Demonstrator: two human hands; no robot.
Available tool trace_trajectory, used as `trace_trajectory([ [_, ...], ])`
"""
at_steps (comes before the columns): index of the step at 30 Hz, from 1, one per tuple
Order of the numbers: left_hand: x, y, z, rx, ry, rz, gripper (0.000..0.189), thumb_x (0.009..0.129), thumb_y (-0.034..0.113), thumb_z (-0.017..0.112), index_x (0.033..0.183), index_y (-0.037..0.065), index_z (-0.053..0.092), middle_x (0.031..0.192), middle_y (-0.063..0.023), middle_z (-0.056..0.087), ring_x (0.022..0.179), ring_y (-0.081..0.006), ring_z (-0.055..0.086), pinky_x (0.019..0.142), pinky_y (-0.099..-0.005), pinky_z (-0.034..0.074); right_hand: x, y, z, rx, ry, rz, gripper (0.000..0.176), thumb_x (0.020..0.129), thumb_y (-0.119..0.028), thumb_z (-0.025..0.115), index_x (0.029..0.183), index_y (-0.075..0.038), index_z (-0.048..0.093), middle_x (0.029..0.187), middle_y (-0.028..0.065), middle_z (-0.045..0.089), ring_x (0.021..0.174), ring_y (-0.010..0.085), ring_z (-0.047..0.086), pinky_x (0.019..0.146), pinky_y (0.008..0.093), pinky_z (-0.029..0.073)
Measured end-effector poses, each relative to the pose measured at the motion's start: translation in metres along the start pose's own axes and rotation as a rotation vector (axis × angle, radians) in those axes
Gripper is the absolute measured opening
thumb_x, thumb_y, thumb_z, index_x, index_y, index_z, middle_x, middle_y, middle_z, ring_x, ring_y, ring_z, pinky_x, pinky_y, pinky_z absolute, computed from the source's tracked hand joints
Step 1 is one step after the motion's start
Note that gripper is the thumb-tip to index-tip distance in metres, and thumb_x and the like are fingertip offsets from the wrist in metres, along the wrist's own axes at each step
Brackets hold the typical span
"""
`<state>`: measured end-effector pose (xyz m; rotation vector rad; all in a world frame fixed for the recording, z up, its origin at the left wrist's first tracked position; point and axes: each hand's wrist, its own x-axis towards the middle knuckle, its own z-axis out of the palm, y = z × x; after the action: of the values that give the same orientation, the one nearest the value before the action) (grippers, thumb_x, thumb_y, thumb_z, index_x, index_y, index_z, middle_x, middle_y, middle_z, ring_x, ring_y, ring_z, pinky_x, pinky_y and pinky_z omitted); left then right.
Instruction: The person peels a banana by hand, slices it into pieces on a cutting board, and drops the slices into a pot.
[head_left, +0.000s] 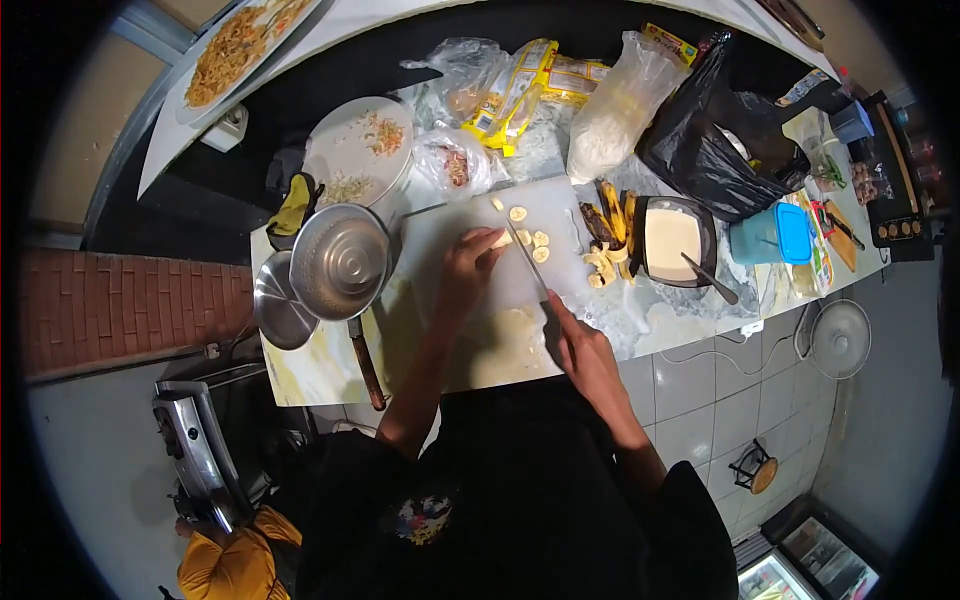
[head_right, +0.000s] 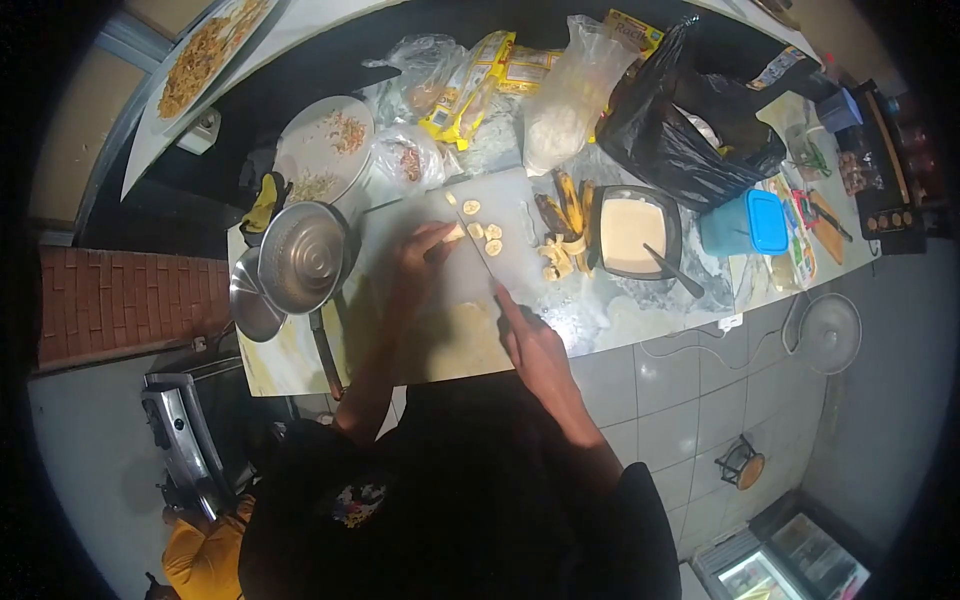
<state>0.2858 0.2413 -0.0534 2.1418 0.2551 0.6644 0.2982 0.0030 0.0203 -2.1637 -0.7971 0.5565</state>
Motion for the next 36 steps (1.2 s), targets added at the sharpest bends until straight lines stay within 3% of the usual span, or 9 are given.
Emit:
trace_trajectory([
  [2, -0.001, 0.003, 0.001, -0.003, 0.018, -0.019, 0.024, 0.081, 0.004, 0.073, 0.106, 0.003, 0.071, 0.101, -0.0137, 0.070, 0.092, -0.0307, 0.067, 0.079, -0.0394, 0.055, 0.003, -0.002, 0.002, -0.006, 0.046, -0.030, 0.073, 0.081, 0.010, 0.053, 0.150, -0.012, 0.038, 0.083, 0.0247, 0.062, 0.074, 0.0421, 0.061, 0.071, 0.0455, 0.049],
  [7, -0.002, -0.002, 0.003, 0.037, 0.090, 0.073, 0.027, 0.079, 0.002, 0.075, 0.105, 0.003, 0.072, 0.099, -0.0132, 0.070, 0.087, -0.0298, 0.068, 0.075, -0.0374, 0.056, 0.007, -0.003, 0.006, -0.017, 0.028, -0.061, 0.075, 0.080, 0.010, 0.054, 0.150, -0.011, 0.037, 0.082, 0.0259, 0.061, 0.073, 0.0422, 0.061, 0.069, 0.0460, 0.049],
  [18, 0.000, 0.002, 0.000, 0.059, 0.061, 0.074, 0.022, 0.081, 0.003, 0.074, 0.103, 0.003, 0.072, 0.099, -0.0132, 0.071, 0.088, -0.0288, 0.069, 0.076, -0.0374, 0.056, 0.008, -0.006, 0.012, 0.013, 0.027, -0.062, 0.076, 0.080, 0.009, 0.054, 0.151, -0.012, 0.036, 0.077, 0.0268, 0.060, 0.069, 0.0430, 0.060, 0.068, 0.0475, 0.048],
  [26, -0.001, 0.002, 0.000, 0.060, 0.065, 0.068, 0.019, 0.082, 0.005, 0.074, 0.101, 0.002, 0.073, 0.100, -0.0134, 0.072, 0.090, -0.0290, 0.070, 0.077, -0.0368, 0.056, 0.008, 0.000, 0.018, -0.027, 0.017, -0.073, 0.079, 0.078, 0.010, 0.053, 0.152, -0.009, 0.033, 0.072, 0.0225, 0.059, 0.062, 0.0371, 0.059, 0.065, 0.0454, 0.048],
  [36, -0.003, -0.011, 0.004, 0.087, 0.073, 0.145, 0.022, 0.080, 0.003, 0.075, 0.102, 0.003, 0.072, 0.099, -0.0130, 0.071, 0.090, -0.0298, 0.069, 0.076, -0.0376, 0.057, 0.017, 0.000, 0.003, -0.091, -0.048, -0.052, 0.076, 0.079, 0.010, 0.051, 0.151, -0.008, 0.034, 0.080, 0.0275, 0.061, 0.066, 0.0419, 0.061, 0.066, 0.0470, 0.048],
])
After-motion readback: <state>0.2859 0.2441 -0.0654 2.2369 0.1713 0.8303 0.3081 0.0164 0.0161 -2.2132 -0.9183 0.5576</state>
